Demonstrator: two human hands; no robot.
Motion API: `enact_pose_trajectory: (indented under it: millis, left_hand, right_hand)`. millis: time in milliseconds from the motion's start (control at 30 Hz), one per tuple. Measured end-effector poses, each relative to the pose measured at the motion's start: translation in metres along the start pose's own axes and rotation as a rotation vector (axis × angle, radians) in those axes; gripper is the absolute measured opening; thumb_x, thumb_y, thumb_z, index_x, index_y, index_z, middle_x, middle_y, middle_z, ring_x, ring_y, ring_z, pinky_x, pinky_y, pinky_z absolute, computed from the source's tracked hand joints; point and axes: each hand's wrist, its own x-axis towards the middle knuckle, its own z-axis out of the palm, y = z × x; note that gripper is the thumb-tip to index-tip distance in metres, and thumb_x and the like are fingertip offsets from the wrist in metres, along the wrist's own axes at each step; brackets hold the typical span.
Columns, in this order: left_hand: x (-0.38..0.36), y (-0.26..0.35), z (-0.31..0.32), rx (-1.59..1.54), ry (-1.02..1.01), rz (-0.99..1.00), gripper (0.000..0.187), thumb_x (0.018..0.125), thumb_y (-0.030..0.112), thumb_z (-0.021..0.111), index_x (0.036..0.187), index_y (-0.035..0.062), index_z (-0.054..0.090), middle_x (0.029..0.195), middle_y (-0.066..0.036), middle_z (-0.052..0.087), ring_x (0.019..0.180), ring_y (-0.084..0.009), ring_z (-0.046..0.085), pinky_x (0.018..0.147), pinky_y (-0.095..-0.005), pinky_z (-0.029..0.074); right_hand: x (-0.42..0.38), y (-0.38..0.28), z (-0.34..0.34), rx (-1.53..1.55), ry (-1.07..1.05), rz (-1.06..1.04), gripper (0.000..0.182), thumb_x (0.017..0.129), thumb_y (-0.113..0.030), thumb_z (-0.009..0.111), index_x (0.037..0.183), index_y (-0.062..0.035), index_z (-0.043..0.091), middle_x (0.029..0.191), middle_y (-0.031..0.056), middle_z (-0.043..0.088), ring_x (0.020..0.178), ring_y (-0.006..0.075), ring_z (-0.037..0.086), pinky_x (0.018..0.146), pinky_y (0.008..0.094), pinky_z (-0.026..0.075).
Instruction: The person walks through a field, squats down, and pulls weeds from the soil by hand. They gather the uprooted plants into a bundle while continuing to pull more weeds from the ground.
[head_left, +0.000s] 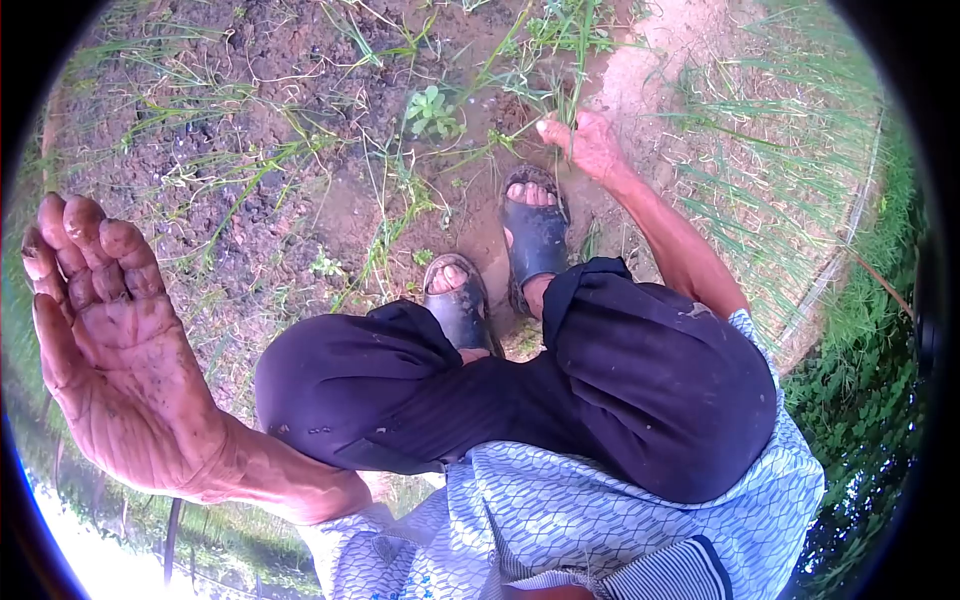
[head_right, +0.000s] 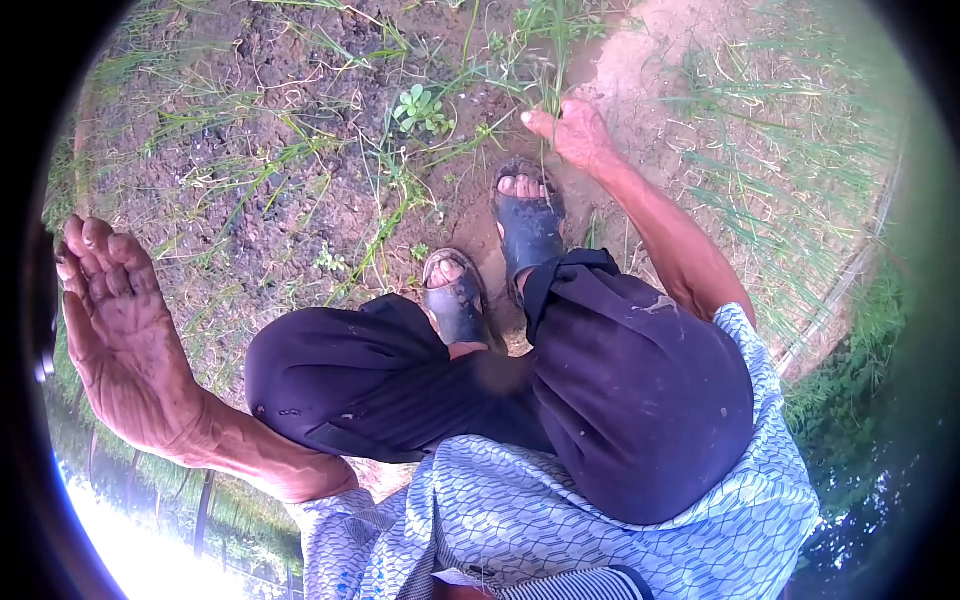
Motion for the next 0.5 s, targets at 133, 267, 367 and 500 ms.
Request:
enact_pose_trajectory:
  millis: [133,267,367,500]
  left_hand:
    - [-0.006,0.003,-0.003,0.028,0.001,0.009,0.048,0.099,0.004,0.034,0.144,-0.0040,0.017,0.151,-0.023,0.018,0.140,-0.0352,0.023,0.116,-0.0503,0.021]
    - [-0.011,0.006,-0.004,0.026,-0.025,0.008,0.050,0.099,0.003,0.034,0.145,-0.0035,0.015,0.151,-0.023,0.018,0.140,-0.0351,0.023,0.115,-0.0506,0.023]
    - [-0.011,0.011,-0.010,0.024,-0.010,0.006,0.051,0.099,0.003,0.035,0.145,-0.0035,0.015,0.151,-0.023,0.018,0.139,-0.0350,0.023,0.114,-0.0507,0.024]
    - [-0.013,0.015,-0.017,0.036,0.003,0.028,0.050,0.099,0.004,0.034,0.145,-0.0040,0.016,0.151,-0.023,0.018,0.139,-0.0349,0.024,0.114,-0.0507,0.025]
  right_hand:
    - [-0.006,0.016,0.028,-0.345,-0.011,-0.280,0.027,0.077,-0.024,0.068,0.093,-0.0025,0.062,0.087,0.0179,0.064,0.081,0.0330,0.063,0.074,0.0423,0.049]
    - [0.008,0.026,0.059,-0.596,0.088,-0.377,0.023,0.074,-0.026,0.070,0.088,-0.0084,0.065,0.082,0.0164,0.062,0.080,0.0357,0.061,0.071,0.0437,0.049]
    - [0.008,0.015,0.067,-0.588,0.143,-0.281,0.026,0.074,-0.029,0.071,0.088,-0.0078,0.066,0.084,0.0158,0.062,0.080,0.0348,0.062,0.068,0.0447,0.050]
    - [0.010,0.011,0.070,-0.602,0.169,-0.373,0.026,0.075,-0.030,0.071,0.089,-0.0086,0.067,0.086,0.0153,0.062,0.080,0.0350,0.062,0.069,0.0446,0.050]
